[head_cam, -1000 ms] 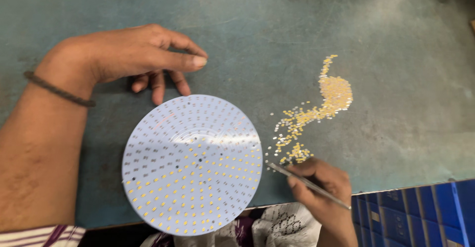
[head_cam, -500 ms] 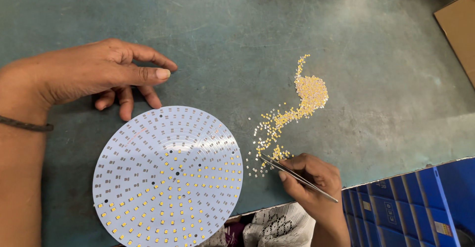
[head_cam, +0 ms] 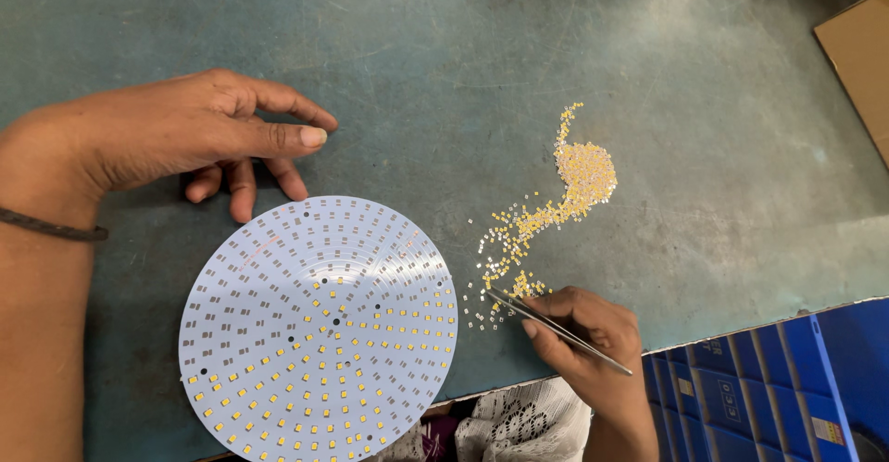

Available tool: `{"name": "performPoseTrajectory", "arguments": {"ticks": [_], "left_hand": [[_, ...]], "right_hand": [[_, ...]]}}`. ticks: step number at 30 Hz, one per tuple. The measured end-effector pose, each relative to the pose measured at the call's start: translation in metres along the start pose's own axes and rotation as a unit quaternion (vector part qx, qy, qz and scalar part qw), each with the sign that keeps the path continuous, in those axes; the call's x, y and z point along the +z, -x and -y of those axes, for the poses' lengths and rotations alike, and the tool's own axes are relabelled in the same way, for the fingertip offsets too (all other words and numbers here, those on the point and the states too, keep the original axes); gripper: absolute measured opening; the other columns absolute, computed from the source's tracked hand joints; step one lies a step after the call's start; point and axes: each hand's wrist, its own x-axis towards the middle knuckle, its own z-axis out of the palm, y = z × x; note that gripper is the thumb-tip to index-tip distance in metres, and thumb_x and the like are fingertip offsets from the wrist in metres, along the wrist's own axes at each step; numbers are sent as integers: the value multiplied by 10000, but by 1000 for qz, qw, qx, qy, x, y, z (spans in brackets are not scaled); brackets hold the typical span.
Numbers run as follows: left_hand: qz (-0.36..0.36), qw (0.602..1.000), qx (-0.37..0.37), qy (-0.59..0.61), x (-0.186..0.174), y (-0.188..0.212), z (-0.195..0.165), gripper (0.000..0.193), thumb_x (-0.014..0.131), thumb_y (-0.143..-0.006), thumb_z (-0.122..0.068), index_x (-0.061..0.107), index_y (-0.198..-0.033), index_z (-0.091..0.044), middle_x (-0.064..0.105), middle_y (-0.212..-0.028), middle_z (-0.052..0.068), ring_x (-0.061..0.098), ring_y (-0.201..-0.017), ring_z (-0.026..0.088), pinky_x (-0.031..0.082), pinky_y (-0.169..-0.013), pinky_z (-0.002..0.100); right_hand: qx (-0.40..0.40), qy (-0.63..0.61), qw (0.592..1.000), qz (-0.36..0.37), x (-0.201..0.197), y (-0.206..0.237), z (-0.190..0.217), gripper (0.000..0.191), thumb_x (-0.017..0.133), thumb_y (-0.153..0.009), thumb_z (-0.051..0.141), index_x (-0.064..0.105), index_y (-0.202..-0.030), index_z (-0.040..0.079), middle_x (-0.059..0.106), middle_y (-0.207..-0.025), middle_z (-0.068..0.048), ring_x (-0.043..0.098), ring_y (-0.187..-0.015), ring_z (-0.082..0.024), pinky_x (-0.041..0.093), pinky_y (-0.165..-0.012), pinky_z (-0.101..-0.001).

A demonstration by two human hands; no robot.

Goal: The person uses tweezers to pick small yellow LED components one at a time from a pile on the workbench and places them onto the empty pads of a circular LED circuit board, steadily filling more positions as the episode progresses.

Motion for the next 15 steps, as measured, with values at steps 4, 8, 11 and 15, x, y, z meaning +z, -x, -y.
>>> {"name": "performPoseTrajectory", "arguments": {"ticks": [4, 8, 11, 15], "left_hand": [[1, 1000, 0, 8, -1, -1, 1, 600, 707, -884, -543, 668, -1353, -171, 811, -965, 152, 624, -448, 170, 399, -399, 290], [6, 1000, 5, 20, -1, -2, 3, 613, 708, -873, -549, 663, -1349, -165, 809, -958, 156, 639, -452, 171, 398, -387, 284], [18, 999, 20, 27, -2, -4, 5, 637, 705, -859, -563, 652, -1353, -164, 808, -948, 156, 655, -452, 172, 397, -368, 280], [44, 996, 67, 35, -5, -9, 10, 720, 673, -808, -583, 625, -1376, -142, 832, -931, 149, 681, -453, 172, 401, -335, 269]], "right_hand": [[-5, -6, 1000, 1, -1, 0, 1, 195, 834, -782, 97, 774, -935, -9, 713, -730, -31, 565, -591, -51, 415, -530, -208], [-13, 2, 1000, -1, 0, 0, -1, 201, 830, -783, 89, 774, -946, -13, 706, -732, -30, 570, -598, -52, 417, -533, -208], [-8, -3, 1000, -9, 1, 0, -1, 179, 817, -790, 73, 764, -934, -19, 714, -736, -38, 580, -605, -58, 424, -539, -207], [-25, -12, 1000, -13, 11, 7, 9, 128, 795, -773, 49, 727, -859, -19, 718, -720, -55, 600, -585, -86, 432, -523, -221]]}}
